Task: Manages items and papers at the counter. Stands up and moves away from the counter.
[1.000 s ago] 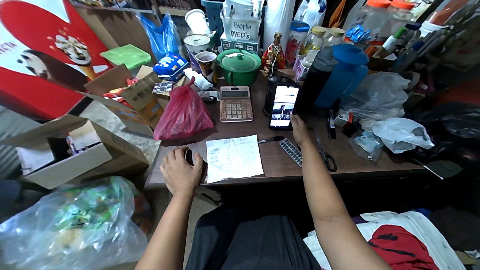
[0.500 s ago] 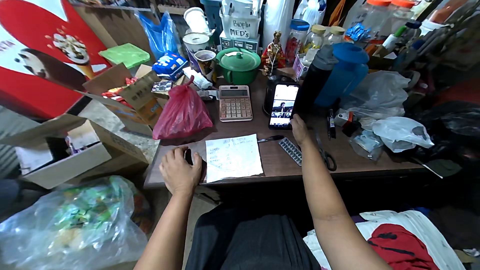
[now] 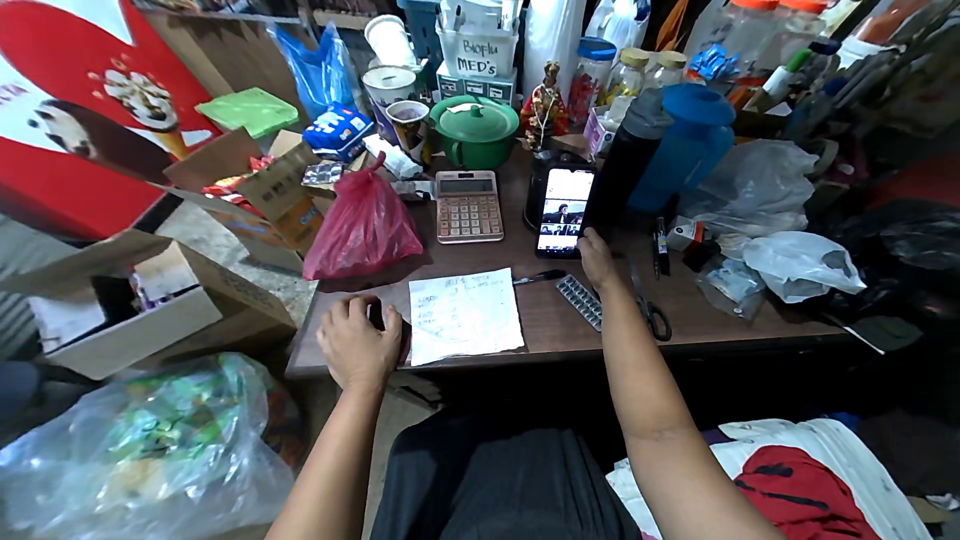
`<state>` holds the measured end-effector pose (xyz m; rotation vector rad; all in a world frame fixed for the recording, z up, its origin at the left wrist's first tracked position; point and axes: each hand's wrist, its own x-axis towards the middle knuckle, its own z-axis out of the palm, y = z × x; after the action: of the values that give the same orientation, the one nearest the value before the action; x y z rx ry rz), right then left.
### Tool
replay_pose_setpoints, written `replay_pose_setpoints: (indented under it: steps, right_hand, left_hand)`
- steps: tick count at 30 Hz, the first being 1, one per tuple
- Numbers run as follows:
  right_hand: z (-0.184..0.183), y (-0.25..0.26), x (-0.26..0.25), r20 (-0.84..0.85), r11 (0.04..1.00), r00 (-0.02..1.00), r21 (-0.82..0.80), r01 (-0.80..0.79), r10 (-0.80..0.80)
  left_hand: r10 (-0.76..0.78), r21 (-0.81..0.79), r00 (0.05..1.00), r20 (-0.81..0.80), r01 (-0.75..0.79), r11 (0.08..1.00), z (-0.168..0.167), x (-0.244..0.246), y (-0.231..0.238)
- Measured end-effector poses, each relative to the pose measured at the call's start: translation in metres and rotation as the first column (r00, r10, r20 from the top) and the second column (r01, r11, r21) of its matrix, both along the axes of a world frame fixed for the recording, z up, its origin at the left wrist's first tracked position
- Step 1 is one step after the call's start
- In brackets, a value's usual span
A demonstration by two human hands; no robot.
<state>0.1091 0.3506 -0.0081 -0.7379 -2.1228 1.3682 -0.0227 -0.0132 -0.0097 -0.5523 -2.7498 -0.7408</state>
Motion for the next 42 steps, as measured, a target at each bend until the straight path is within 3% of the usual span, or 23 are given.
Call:
replay_pose_setpoints:
  steps: [42]
  right_hand:
    - [0.0019, -0.0002, -0.0004, 0.035, 1.000, 0.999, -0.015, -0.009, 0.010]
  left_hand:
    - [0.001, 0.011, 1.000, -0.012, -0.001, 1.000, -0.0001, 0.0011, -0.0002]
